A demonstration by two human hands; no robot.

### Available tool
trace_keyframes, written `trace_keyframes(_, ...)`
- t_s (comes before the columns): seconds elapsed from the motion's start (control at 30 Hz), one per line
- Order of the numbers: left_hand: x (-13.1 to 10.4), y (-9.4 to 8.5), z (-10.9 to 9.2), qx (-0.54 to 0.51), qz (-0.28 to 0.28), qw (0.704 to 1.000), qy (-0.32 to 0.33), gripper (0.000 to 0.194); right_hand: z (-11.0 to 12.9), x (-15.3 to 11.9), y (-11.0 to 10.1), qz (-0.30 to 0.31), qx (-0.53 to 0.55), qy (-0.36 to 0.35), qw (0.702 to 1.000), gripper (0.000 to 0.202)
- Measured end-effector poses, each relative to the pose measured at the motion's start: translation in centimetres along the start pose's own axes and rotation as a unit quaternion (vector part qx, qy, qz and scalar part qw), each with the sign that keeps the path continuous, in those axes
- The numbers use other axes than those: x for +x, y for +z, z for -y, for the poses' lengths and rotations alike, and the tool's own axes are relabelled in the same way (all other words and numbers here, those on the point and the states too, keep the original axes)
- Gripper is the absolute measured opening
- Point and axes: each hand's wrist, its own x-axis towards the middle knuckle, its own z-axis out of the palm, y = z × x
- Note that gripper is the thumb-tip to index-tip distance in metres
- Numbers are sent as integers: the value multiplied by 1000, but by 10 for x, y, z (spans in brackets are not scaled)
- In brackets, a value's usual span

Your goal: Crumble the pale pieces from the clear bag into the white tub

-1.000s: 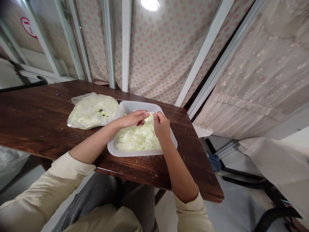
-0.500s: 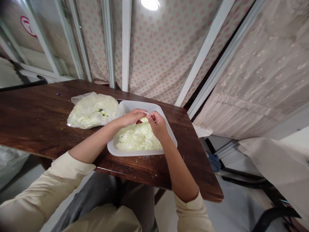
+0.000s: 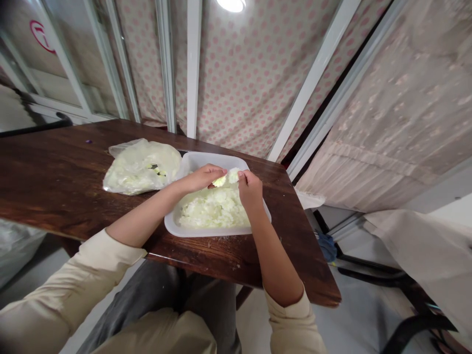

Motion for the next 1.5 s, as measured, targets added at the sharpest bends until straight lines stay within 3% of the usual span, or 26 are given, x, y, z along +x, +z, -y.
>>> trace_keyframes(0.33,-2,-2,1,41,21,999,0,43,-6,1,5,30,101,35,994,37)
trace_keyframes(0.5,-6,-1,-4,56,152,987,-17,43,0,0,6,47,152,35,987,39)
trace_keyframes(0.57,-8,-1,-9,35,172,985,-7,45,3,-1,6,65,163,29,984,39)
trace_keyframes(0.67,-9,0,-12,8,159,987,20,44,4,-2,5,81,161,23,983,40)
trace_keyframes(0.87,-6,-1,-4,-3,123,992,-7,35,-2,1,4,0,91,29,995,41)
trace_keyframes(0.97,-7,-1,-6,15,129,991,-15,34,1,0,5,41,126,41,990,43)
trace_keyframes(1.1,-11,-1,-13,35,121,992,-26,35,9,-2,2,99,128,-11,987,38)
trace_keyframes(1.5,-10,0,-11,27,121,992,-37,35,8,-2,1,38,42,-13,998,42)
